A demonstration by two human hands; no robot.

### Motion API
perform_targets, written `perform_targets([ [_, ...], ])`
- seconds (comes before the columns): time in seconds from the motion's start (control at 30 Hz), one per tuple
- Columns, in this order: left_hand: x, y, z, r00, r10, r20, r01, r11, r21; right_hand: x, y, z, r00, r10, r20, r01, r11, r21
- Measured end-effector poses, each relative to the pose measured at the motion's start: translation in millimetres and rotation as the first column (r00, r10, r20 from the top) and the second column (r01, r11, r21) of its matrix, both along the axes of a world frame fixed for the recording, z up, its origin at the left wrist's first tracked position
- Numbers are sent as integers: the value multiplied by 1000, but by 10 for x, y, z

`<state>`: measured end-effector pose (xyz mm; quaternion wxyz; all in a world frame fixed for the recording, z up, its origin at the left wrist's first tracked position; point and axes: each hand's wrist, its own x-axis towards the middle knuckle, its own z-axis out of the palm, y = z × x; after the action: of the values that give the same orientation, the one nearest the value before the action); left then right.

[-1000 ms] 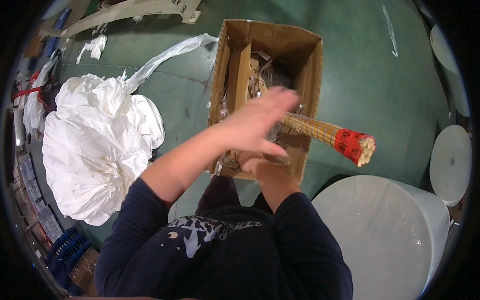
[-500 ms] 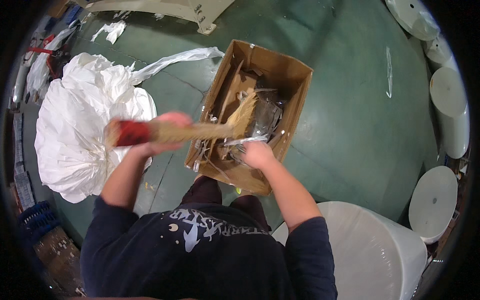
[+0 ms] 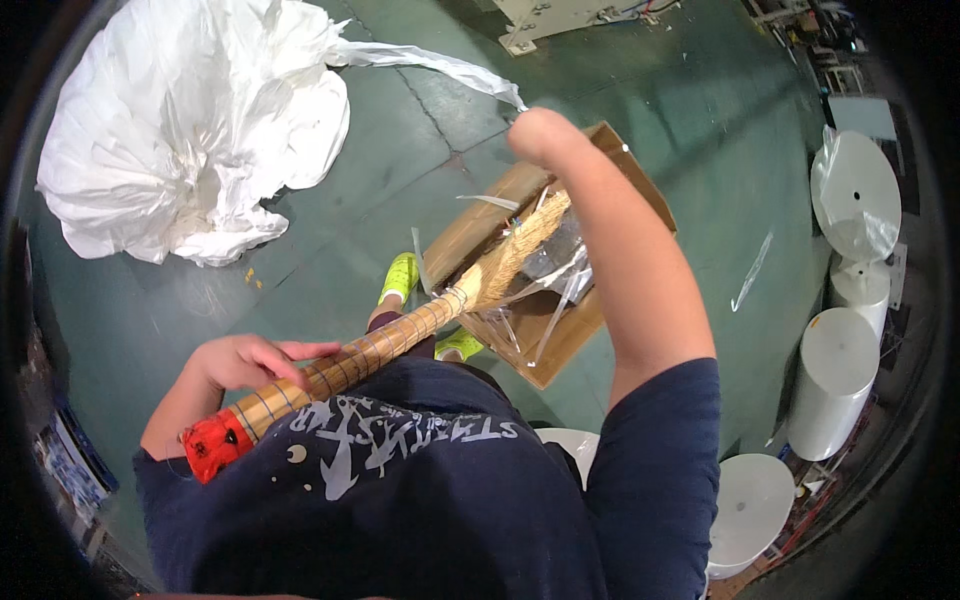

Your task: The person sweeps shredded white material from the floor using a broom and dustpan, placing the debris into a cardboard box and moving the box to different areas of the workspace.

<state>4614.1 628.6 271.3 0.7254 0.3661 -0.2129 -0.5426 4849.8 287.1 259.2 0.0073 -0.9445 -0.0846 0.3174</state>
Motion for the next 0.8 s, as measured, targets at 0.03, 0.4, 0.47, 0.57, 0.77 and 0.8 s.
perform_targets([
  [0.03, -11, 127, -81, 990, 12, -138, -26, 994, -105, 43, 181, 191, 984, -163, -65, 163, 987, -6],
  [0.4, -100, 374, -111, 979, -158, -129, 192, 923, 333, 195, 1085, 817, 952, 280, -120, -304, 902, -308],
  [0.47, -196, 508, -80, 989, -123, 83, 96, 957, 274, 212, 1168, 1118, 965, 197, -174, -255, 859, -443],
  [0.57, -129, 638, 39, 949, -179, 258, 111, 960, 259, -79, 1300, 1477, 715, 588, -377, -691, 513, -509],
  [0.77, -354, 796, 324, 915, -146, 377, 34, 957, 289, -988, 774, 1911, 929, 282, 242, -112, 833, -542],
  [0.8, -412, 826, 328, 904, -168, 393, 52, 956, 288, -1166, 733, 2019, 925, 283, 253, -100, 826, -555],
])
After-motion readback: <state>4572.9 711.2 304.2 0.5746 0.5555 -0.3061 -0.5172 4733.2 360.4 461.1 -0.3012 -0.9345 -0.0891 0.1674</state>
